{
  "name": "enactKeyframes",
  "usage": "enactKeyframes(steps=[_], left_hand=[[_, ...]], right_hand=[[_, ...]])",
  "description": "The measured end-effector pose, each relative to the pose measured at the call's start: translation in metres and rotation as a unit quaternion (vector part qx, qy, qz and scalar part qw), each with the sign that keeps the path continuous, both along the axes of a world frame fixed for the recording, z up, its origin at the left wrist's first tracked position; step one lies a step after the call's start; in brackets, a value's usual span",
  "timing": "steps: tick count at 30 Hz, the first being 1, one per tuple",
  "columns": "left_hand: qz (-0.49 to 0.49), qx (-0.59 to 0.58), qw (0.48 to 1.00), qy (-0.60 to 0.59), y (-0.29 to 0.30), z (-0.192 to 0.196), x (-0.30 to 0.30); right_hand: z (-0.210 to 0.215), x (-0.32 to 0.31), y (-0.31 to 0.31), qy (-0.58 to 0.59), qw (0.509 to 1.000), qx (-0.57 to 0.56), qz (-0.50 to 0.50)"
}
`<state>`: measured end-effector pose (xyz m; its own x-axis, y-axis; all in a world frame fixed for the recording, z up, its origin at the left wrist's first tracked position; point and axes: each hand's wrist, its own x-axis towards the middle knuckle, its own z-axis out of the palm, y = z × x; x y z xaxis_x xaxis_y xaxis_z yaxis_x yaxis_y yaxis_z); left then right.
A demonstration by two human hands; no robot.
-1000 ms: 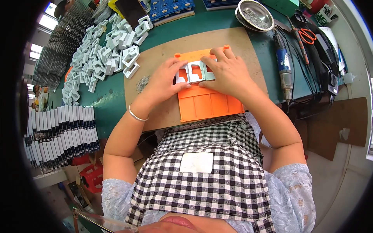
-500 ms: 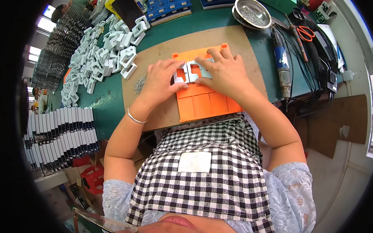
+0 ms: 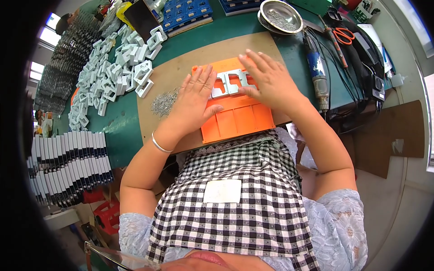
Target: The person assembles small electronic components by placing circuit boards into a jig, then securing them with screws using an electric screwdriver.
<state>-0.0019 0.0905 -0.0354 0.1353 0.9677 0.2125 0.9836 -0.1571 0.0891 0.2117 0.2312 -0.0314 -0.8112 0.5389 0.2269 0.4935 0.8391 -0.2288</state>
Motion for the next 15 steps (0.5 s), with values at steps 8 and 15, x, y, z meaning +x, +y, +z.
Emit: enactKeyframes(steps=[8,15], left_hand=[[-0.033,-0.020,0.999,0.015,0.003,-0.008,0.000],[-0.037,-0.070,0.997,0.016,0.006,0.003,0.001]], right_hand=[[0.000,-0.005,-0.017,-0.108,0.990,0.084,0.044],[-0.015,0.003,0.014,-0.018,0.984,-0.137,0.110]])
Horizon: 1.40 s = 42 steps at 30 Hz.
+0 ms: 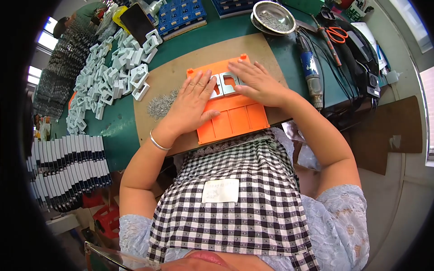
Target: The person assembles small electronic components by placing circuit boards into a jig, then securing them with screws using an electric screwdriver.
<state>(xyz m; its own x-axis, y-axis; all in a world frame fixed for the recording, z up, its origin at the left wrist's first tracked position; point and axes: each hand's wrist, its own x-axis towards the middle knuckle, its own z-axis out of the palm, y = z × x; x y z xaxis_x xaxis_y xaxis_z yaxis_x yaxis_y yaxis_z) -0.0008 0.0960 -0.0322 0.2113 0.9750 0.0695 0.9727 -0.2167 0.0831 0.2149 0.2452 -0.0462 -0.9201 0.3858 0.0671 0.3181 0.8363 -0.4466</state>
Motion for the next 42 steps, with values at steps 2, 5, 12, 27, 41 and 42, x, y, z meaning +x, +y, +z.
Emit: enactKeyframes(steps=[2,5,12,27,41,42], left_hand=[[0.001,-0.024,0.999,-0.030,0.001,0.001,-0.008],[-0.001,0.011,0.993,-0.115,-0.005,-0.003,-0.019],[0.048,-0.012,0.997,-0.063,-0.007,-0.008,-0.017],[0.101,0.019,0.994,-0.035,-0.022,0.007,-0.054],[0.097,0.098,0.984,-0.111,-0.042,0.009,-0.076],[0.112,0.124,0.980,-0.112,-0.049,0.012,-0.088]], right_hand=[[-0.004,0.004,0.007,0.129,0.984,-0.123,0.020],[0.004,0.010,0.002,0.111,0.990,-0.073,0.038],[0.008,0.009,0.006,0.034,0.994,-0.086,-0.052],[0.010,-0.027,0.002,-0.031,1.000,0.003,-0.005],[0.014,-0.023,0.005,0.027,0.995,-0.091,-0.031],[0.020,-0.023,0.007,0.049,0.995,-0.076,-0.044]])
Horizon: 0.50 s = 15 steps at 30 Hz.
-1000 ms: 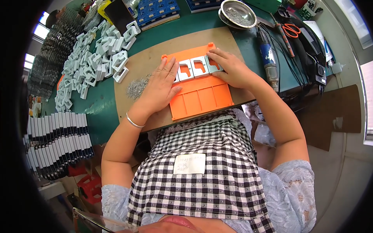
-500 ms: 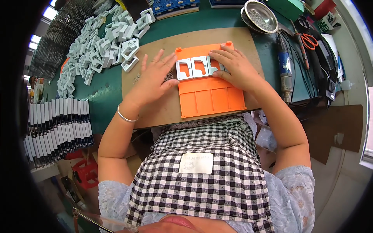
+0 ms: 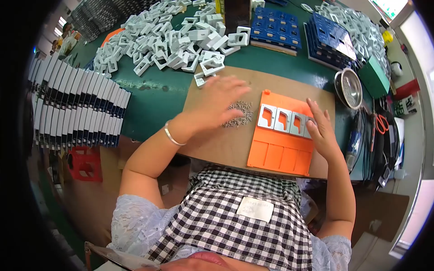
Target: The person assembles small electronic components by placing circuit boards into a jig, then securing them with screws using an electric screwdriver.
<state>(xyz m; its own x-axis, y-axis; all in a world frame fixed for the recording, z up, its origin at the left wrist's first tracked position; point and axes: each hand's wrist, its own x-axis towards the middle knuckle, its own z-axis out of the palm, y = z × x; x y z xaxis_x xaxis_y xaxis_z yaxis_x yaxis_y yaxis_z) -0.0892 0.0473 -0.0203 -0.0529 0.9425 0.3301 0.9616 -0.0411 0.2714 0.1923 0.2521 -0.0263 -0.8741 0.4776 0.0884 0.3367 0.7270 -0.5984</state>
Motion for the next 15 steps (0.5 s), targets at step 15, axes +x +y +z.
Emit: enactKeyframes(steps=[15], left_hand=[[0.112,0.049,0.989,-0.079,-0.026,-0.023,-0.092]], right_hand=[[0.014,-0.273,-0.028,0.083,0.880,0.359,0.298]])
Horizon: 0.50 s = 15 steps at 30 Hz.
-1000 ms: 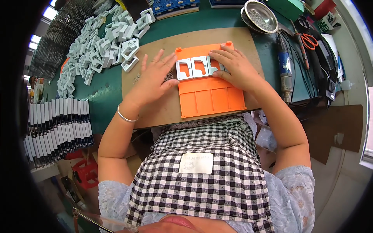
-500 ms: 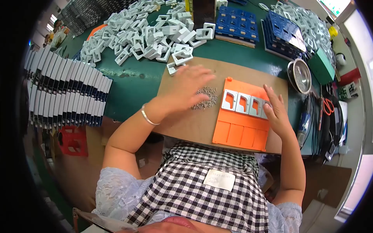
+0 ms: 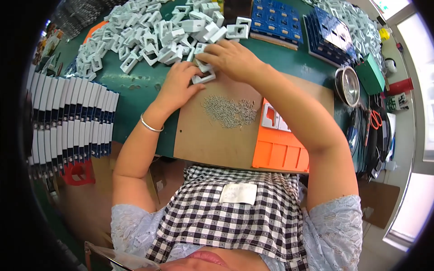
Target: The person assembles small electronic components by placing circuit boards into a jig, then securing them with screws using an electric screwdriver.
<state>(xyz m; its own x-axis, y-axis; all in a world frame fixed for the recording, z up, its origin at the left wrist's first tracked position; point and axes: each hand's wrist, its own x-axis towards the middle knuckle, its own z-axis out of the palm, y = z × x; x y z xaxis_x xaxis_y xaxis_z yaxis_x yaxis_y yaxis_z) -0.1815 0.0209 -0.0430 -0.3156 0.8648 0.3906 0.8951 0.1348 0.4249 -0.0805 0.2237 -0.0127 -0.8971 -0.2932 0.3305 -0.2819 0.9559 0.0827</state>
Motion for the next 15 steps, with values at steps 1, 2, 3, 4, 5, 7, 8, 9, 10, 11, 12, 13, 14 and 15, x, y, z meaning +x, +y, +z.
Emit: enactKeyframes(steps=[1,2,3,4,5,7,8,9,10,11,12,13,14,15], left_hand=[[-0.007,-0.001,1.000,-0.006,-0.003,0.002,-0.002],[-0.003,0.020,1.000,-0.017,-0.008,0.003,-0.004],[0.001,0.042,0.999,-0.028,-0.014,0.008,-0.005],[0.000,0.050,0.998,-0.029,-0.023,0.016,-0.006],[0.002,0.056,0.998,-0.032,-0.037,0.028,-0.004],[0.045,-0.002,0.980,-0.194,-0.073,0.040,-0.007],[0.026,-0.002,0.978,-0.208,-0.092,0.038,-0.016],[0.007,-0.001,0.975,-0.222,-0.110,0.034,-0.025],[0.002,-0.002,0.975,-0.224,-0.126,0.032,-0.030],[-0.003,-0.064,0.936,-0.347,-0.137,0.035,-0.033],[-0.003,-0.126,0.877,-0.464,-0.144,0.041,-0.030],[-0.014,-0.129,0.877,-0.462,-0.138,0.045,-0.029],[-0.024,-0.200,0.862,-0.465,-0.129,0.050,-0.025],[-0.024,-0.270,0.842,-0.465,-0.126,0.054,-0.020]], right_hand=[[0.003,-0.008,0.004,-0.013,1.000,0.014,0.007],[0.006,-0.010,0.008,0.004,1.000,-0.015,0.010],[0.012,-0.010,0.011,0.022,0.999,-0.042,0.012],[0.020,-0.007,0.016,0.025,0.993,-0.112,0.006],[0.024,-0.001,0.016,0.071,0.980,-0.185,-0.020],[0.058,0.020,-0.013,-0.054,0.904,-0.390,-0.168],[0.063,0.034,-0.024,-0.107,0.857,-0.481,-0.150],[0.067,0.048,-0.037,-0.158,0.800,-0.564,-0.129],[0.076,0.059,-0.069,-0.218,0.781,-0.551,-0.197],[0.058,0.077,-0.088,-0.259,0.758,-0.580,-0.151],[0.050,0.091,-0.105,-0.314,0.783,-0.523,-0.123],[0.034,0.103,-0.125,-0.279,0.809,-0.504,-0.116],[0.019,0.112,-0.137,-0.244,0.833,-0.485,-0.106],[0.011,0.113,-0.141,-0.243,0.832,-0.487,-0.106]])
